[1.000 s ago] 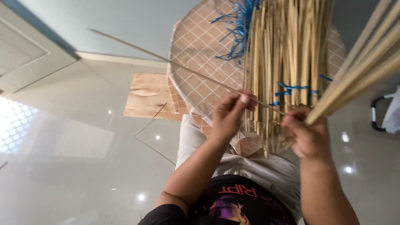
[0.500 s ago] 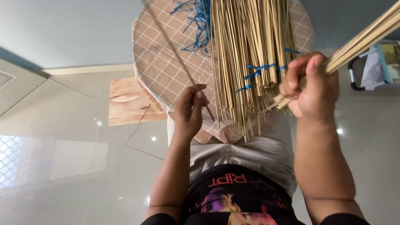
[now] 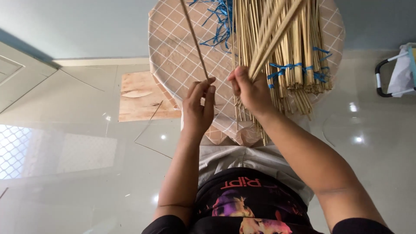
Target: Tying small bundles of thin wooden sticks together using blue plastic strips.
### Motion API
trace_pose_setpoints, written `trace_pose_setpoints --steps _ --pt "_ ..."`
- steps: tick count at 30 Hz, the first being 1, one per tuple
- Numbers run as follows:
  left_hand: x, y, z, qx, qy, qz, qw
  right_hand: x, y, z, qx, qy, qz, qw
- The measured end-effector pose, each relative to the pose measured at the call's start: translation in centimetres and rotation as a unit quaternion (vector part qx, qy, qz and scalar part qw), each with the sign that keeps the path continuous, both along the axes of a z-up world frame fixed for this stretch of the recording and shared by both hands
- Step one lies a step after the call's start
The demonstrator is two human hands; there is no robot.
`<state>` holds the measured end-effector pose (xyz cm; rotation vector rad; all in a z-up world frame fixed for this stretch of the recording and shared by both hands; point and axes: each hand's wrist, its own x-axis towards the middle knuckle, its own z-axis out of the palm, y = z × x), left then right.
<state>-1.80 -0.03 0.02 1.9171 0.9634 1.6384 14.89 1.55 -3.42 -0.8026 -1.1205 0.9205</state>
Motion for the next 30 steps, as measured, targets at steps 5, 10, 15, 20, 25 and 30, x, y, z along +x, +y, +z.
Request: trace_pose_setpoints --steps 5,10,15,20,25,30 --pt "0.3 -0.1 -1.3 -0.013 -0.005 -0.003 1.000 -0.2 -0.7 -1.0 -0.038 -0.099 0.016 0.994" --pt "1.0 0.0 -1.7 0.018 -0.016 -0.008 1.000 0.6 -1.0 0.1 -0.076 -0.109 -0.022 0.991" --pt "3.6 -1.9 -2.8 0.028 0.046 -0.036 0.998 1.8 -3.2 1.8 -0.016 -0.109 0.000 0.994" --pt "4.4 -3.0 -2.1 0.058 0.103 -0.022 0.993 4.4 -5.4 2.7 -0.011 -0.071 -0.004 0.997" --pt "3.5 -1.4 -1.2 -0.073 0.207 0.019 0.975 8.7 -6.5 5.2 0.005 -0.007 -0.052 0.999" --pt "5.3 0.6 -4.5 -0.169 0.349 0.055 0.920 10.5 -8.1 5.2 -0.036 0.077 -0.067 0.994"
